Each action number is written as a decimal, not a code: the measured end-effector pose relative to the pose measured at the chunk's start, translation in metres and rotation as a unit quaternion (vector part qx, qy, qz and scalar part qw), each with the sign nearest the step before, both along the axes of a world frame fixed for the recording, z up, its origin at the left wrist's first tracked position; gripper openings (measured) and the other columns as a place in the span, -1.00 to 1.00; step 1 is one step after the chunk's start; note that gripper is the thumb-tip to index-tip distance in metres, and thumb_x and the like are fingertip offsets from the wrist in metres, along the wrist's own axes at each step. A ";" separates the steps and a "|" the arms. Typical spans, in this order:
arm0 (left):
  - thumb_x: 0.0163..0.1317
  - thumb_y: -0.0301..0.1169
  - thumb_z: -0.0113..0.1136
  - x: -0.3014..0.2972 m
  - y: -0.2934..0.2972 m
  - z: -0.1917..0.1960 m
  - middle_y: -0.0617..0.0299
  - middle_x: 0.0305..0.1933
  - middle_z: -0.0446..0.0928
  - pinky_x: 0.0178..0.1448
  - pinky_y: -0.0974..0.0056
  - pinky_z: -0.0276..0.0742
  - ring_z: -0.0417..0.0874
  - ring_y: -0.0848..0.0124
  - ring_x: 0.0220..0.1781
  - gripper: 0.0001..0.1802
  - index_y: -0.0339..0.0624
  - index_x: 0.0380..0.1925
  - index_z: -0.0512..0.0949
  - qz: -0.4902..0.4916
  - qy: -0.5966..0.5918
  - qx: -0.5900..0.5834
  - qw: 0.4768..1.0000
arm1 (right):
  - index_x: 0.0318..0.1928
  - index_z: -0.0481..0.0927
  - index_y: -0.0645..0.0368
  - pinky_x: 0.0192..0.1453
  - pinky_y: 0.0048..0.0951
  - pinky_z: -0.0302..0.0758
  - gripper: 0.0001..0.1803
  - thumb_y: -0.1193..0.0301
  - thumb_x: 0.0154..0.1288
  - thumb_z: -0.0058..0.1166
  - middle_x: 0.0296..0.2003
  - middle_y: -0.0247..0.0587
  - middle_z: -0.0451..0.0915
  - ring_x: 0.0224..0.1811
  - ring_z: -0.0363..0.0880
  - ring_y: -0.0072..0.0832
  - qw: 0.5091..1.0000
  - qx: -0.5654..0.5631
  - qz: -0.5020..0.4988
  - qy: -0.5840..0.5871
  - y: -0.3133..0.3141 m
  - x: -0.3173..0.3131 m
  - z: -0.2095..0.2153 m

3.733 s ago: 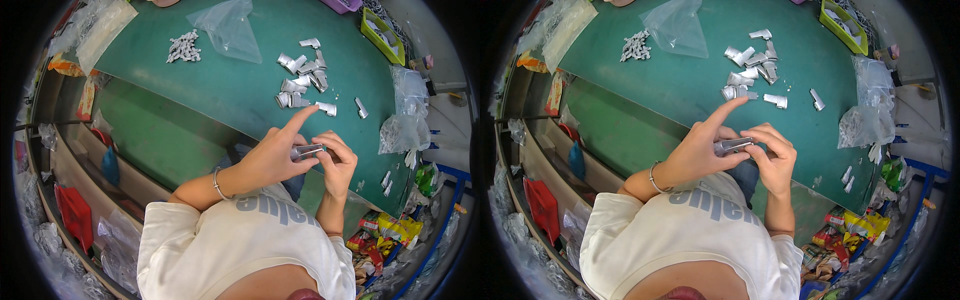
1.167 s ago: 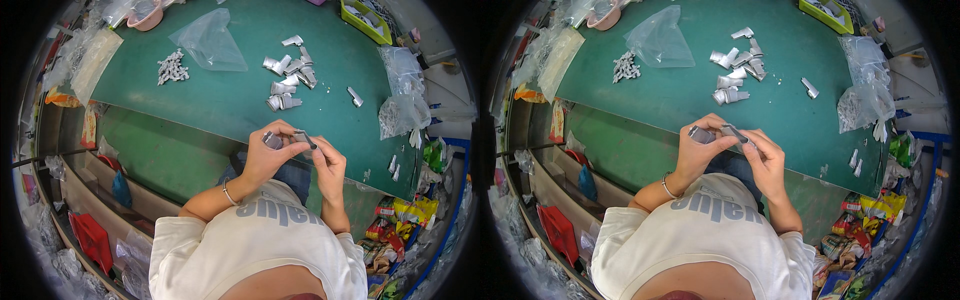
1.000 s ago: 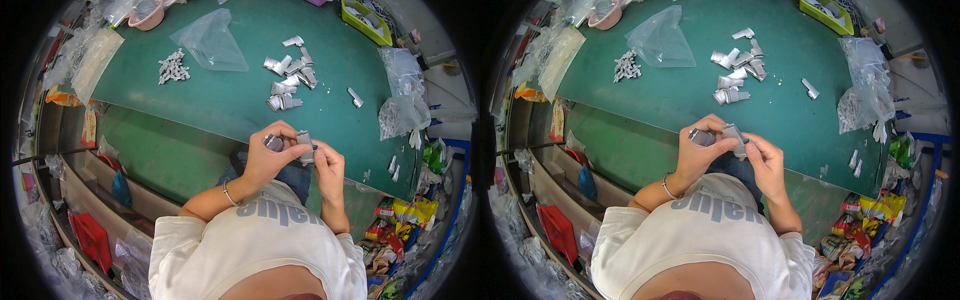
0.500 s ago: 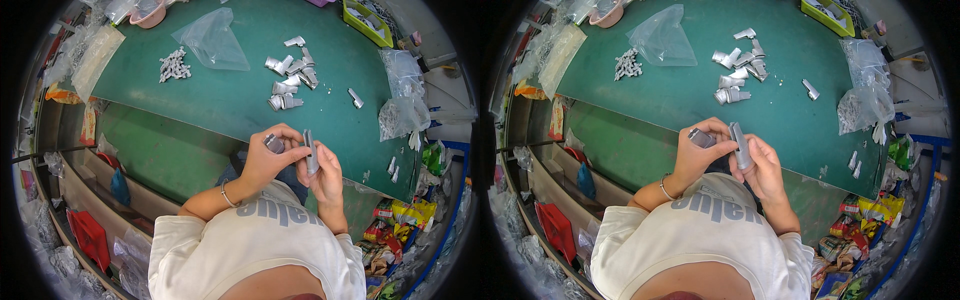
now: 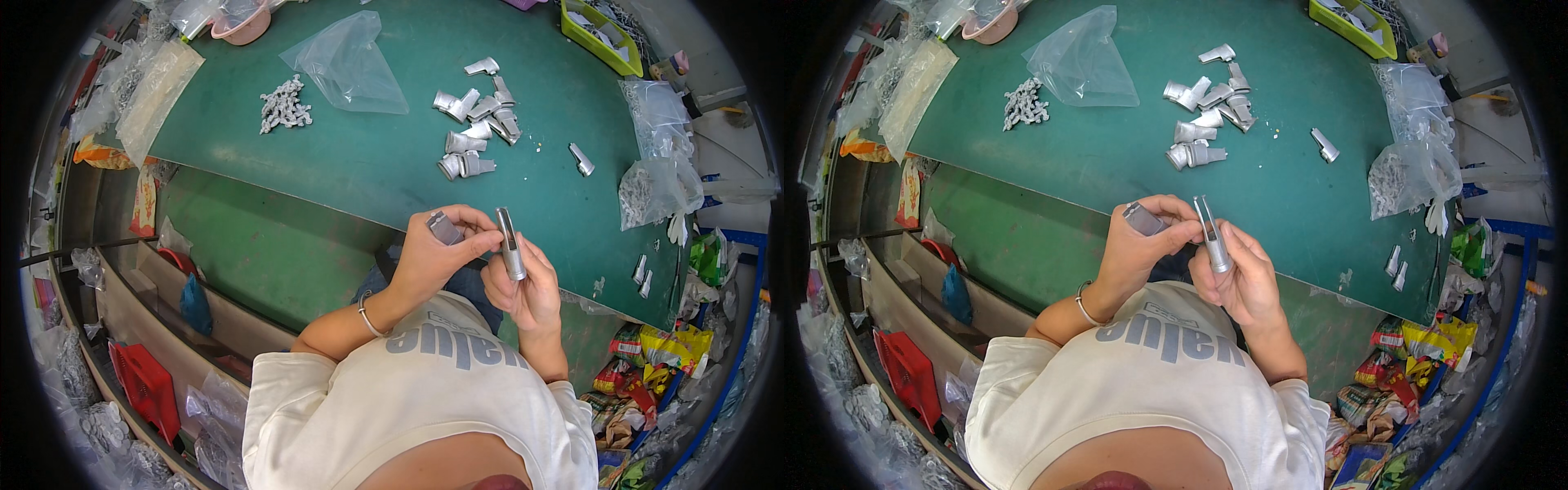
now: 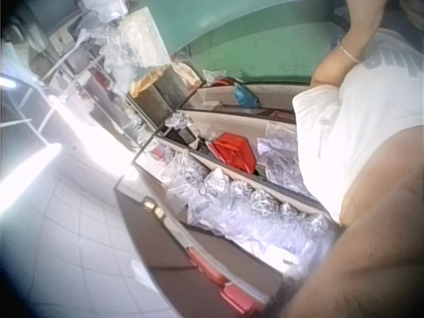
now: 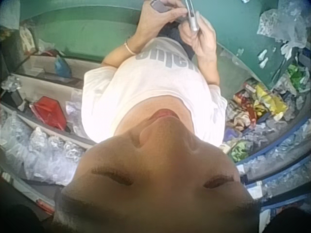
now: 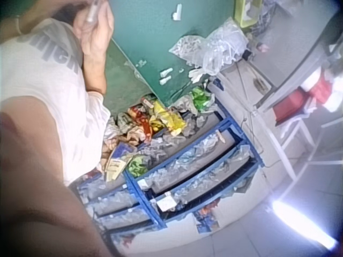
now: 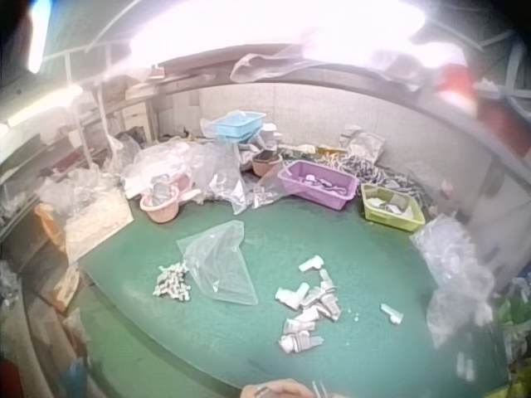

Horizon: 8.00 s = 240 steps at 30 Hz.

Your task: The person picks up metal components and plastic inserts from a workbench, fits the pieces together by hand to assemble them, and places the completed assemblies into a pile or plastic bag.

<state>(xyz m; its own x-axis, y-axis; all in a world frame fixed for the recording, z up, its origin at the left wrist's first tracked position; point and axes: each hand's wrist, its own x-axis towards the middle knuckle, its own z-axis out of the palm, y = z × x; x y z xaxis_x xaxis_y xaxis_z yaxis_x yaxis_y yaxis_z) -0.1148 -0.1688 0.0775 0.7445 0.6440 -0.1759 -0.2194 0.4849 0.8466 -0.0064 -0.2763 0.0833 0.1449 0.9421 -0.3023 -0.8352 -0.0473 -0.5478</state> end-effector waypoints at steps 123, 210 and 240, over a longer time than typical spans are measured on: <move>0.23 -0.47 -0.03 0.012 -0.015 -0.041 0.16 -0.64 0.41 -0.03 0.16 0.50 0.47 0.41 -0.53 -0.81 -0.38 -0.22 0.44 -0.057 0.078 -0.098 0.990 | -0.02 0.43 0.32 -0.02 -0.28 0.31 -0.55 0.43 0.04 0.16 -0.04 0.04 0.39 -0.03 0.34 -0.15 0.391 -0.329 -0.212 -0.833 0.020 0.211 -0.120; 0.07 -0.50 0.21 -0.001 0.009 -0.022 0.09 -0.33 0.57 -0.31 0.41 0.51 0.57 0.47 -0.37 -0.77 -0.40 -0.26 0.52 -0.103 0.018 -0.016 0.994 | -0.43 0.57 0.29 -0.49 -0.60 0.21 -0.84 0.57 -0.10 0.25 -0.60 -0.36 0.42 -0.57 0.27 -0.66 0.811 0.041 -0.074 -0.579 0.017 0.034 -0.001; 0.21 -0.42 0.06 0.011 0.001 -0.050 0.04 -0.24 0.54 -0.37 0.35 0.51 0.48 0.51 -0.53 -0.72 -0.38 -0.13 0.45 -0.052 0.023 -0.204 0.977 | -0.06 0.49 0.26 -0.06 -0.36 0.36 -0.61 0.56 0.01 0.12 -0.07 -0.12 0.48 -0.17 0.41 -0.22 0.460 -0.056 -0.110 -0.879 0.100 0.132 -0.105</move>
<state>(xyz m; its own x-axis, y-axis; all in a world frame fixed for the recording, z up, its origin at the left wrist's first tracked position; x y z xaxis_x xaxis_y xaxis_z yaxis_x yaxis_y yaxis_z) -0.1042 -0.1673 0.0279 0.7875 0.4351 -0.4366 -0.1183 0.8019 0.5857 0.1255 -0.1764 -0.0214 0.3459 0.8393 0.4194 0.9035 -0.1773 -0.3902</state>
